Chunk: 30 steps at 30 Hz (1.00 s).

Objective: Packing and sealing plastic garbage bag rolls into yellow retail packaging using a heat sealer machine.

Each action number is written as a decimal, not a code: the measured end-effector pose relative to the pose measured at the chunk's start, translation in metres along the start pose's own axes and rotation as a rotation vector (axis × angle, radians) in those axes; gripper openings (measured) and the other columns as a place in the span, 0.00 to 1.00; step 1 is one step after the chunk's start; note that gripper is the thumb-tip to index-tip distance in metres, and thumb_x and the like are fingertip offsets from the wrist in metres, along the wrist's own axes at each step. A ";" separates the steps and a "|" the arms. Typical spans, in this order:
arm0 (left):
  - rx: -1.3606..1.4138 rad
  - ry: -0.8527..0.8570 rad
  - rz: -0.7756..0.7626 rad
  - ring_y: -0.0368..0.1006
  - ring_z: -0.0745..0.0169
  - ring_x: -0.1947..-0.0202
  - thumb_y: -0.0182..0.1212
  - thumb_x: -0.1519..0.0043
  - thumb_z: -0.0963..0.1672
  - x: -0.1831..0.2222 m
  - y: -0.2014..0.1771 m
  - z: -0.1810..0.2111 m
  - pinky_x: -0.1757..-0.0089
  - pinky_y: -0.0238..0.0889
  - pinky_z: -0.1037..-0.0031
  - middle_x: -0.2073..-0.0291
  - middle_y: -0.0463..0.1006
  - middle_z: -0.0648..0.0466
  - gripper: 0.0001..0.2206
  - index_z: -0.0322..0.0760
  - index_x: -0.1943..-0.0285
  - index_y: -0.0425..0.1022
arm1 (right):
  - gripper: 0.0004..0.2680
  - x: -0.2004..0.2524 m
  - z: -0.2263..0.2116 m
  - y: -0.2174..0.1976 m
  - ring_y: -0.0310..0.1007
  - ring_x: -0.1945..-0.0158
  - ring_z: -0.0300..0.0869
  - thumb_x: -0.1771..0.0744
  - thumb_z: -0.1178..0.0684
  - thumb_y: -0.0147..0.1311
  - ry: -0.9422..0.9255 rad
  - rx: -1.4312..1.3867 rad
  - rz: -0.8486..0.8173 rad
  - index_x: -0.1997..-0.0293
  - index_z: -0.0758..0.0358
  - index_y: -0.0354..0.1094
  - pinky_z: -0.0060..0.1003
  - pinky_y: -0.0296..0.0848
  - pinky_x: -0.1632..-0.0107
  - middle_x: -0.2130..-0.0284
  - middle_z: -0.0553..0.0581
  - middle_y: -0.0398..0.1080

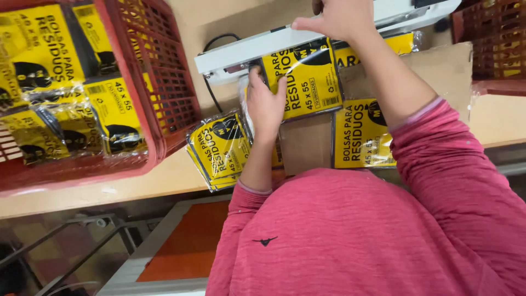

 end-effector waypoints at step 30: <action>0.327 0.120 0.297 0.70 0.45 0.38 0.61 0.34 0.37 0.118 -0.113 -0.173 0.38 0.62 0.61 0.39 0.72 0.38 0.23 0.27 0.29 0.61 | 0.19 0.253 0.109 -0.041 0.75 0.59 0.45 0.37 0.48 0.69 0.383 -0.363 -0.016 0.46 0.66 0.68 0.37 0.74 0.54 0.60 0.61 0.75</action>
Point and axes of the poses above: each hand's wrist, its own x-axis away from the middle knuckle, its own y-axis out of the palm, z = x × y, the point moved 3 cm from there along -x, towards the middle knuckle
